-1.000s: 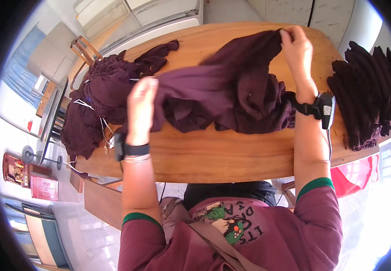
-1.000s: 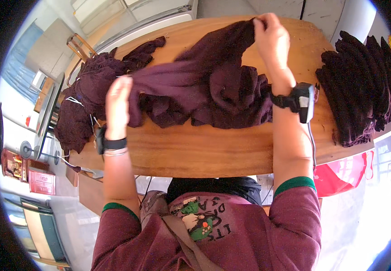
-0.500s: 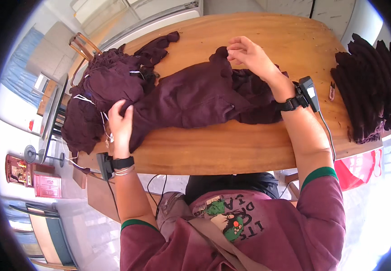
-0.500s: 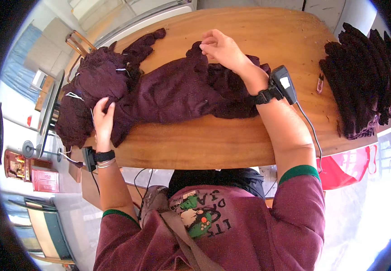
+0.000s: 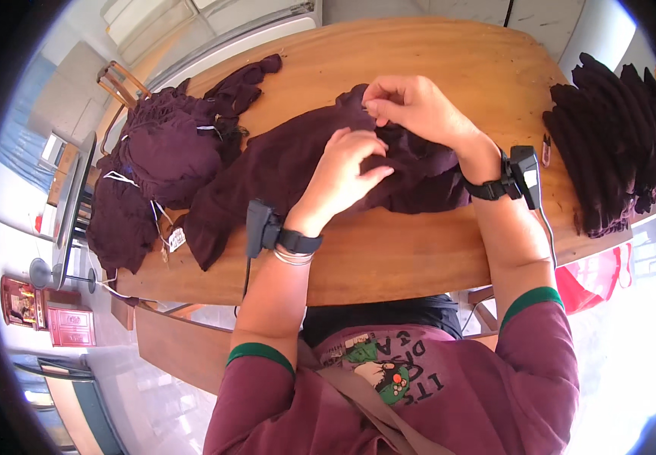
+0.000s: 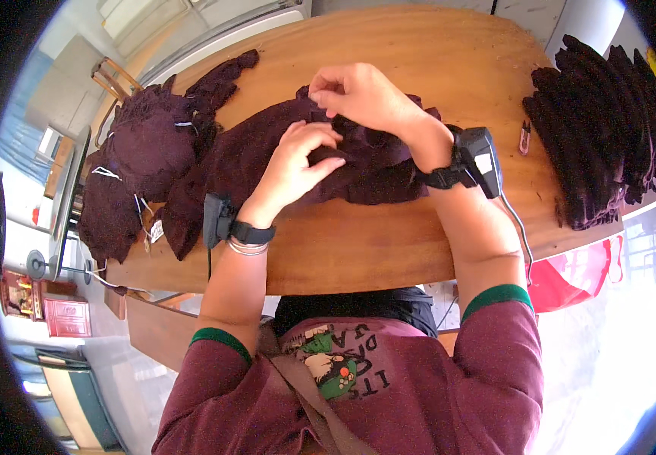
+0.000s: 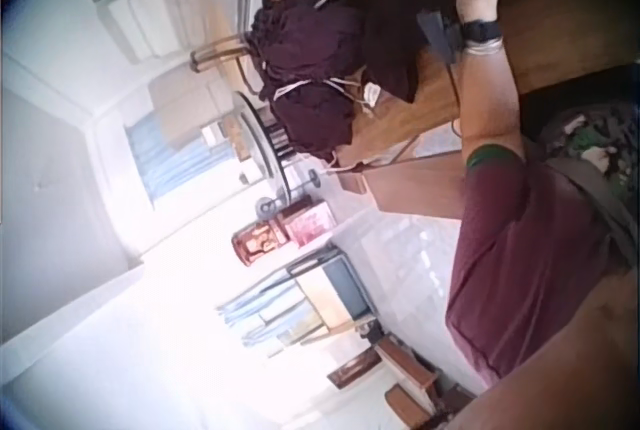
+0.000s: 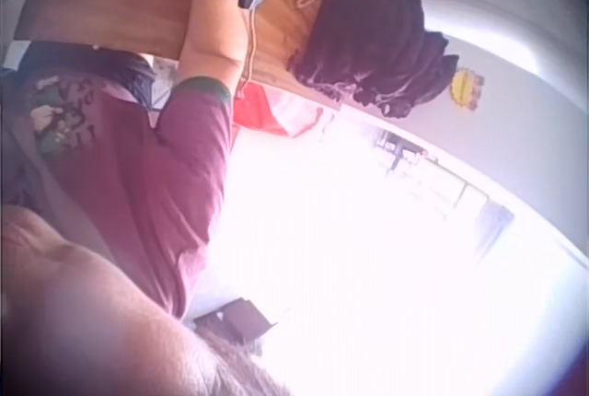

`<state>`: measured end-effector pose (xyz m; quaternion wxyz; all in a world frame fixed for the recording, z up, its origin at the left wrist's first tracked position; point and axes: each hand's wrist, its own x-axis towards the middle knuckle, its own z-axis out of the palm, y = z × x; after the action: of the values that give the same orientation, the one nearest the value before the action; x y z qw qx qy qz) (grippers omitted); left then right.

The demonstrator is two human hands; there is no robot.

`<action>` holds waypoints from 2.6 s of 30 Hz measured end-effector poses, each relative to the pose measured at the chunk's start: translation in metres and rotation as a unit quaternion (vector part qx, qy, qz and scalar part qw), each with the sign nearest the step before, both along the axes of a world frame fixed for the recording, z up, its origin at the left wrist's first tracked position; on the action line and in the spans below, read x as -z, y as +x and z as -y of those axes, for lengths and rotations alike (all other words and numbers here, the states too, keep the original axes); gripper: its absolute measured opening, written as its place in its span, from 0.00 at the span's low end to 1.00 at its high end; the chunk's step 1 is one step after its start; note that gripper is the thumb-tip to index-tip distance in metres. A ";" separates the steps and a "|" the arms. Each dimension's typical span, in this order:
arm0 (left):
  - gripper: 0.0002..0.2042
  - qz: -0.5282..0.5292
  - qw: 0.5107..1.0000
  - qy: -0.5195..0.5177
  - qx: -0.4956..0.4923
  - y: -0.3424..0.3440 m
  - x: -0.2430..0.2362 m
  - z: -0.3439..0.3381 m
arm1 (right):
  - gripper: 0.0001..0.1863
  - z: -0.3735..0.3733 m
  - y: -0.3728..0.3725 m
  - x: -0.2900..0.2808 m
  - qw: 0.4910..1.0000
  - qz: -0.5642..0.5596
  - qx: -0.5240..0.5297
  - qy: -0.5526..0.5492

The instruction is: Sorting and inspecting a pile of garments on a table.

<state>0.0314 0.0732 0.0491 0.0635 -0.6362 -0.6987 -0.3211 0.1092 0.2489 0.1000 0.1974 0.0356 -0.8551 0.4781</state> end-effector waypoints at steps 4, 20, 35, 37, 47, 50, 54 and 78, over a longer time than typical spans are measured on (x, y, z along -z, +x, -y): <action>0.08 0.332 0.940 0.073 -0.014 -0.015 0.002 0.009 | 0.12 0.006 0.007 0.007 0.998 0.025 -0.034 0.050; 0.07 0.652 0.734 0.186 0.045 -0.018 0.003 0.020 | 0.10 0.015 0.002 0.044 0.986 -0.034 0.142 0.080; 0.09 0.646 0.743 0.163 0.064 -0.009 0.001 0.020 | 0.06 0.048 0.013 0.033 0.963 -0.217 0.017 0.156; 0.09 0.649 0.741 0.161 0.061 -0.010 0.000 0.022 | 0.06 0.044 0.012 0.033 0.967 -0.215 0.032 0.131; 0.14 0.594 0.742 0.301 -0.077 -0.045 0.001 0.039 | 0.23 -0.034 0.009 0.022 0.969 -0.125 0.213 -0.010; 0.12 0.591 0.733 0.324 -0.090 -0.046 -0.003 0.042 | 0.28 -0.040 0.021 0.016 0.973 -0.042 0.026 0.224; 0.14 0.601 0.714 0.339 -0.114 -0.047 -0.007 0.047 | 0.26 -0.038 0.018 0.044 0.916 0.006 0.112 0.384; 0.24 -0.049 0.974 0.214 -0.061 0.010 -0.020 0.014 | 0.09 0.013 0.023 0.014 0.980 0.019 -0.118 -0.157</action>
<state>0.0413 0.0594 0.0695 0.2513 -0.5792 -0.6473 -0.4270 0.1324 0.2363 0.0857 0.1261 0.0955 -0.7629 0.6268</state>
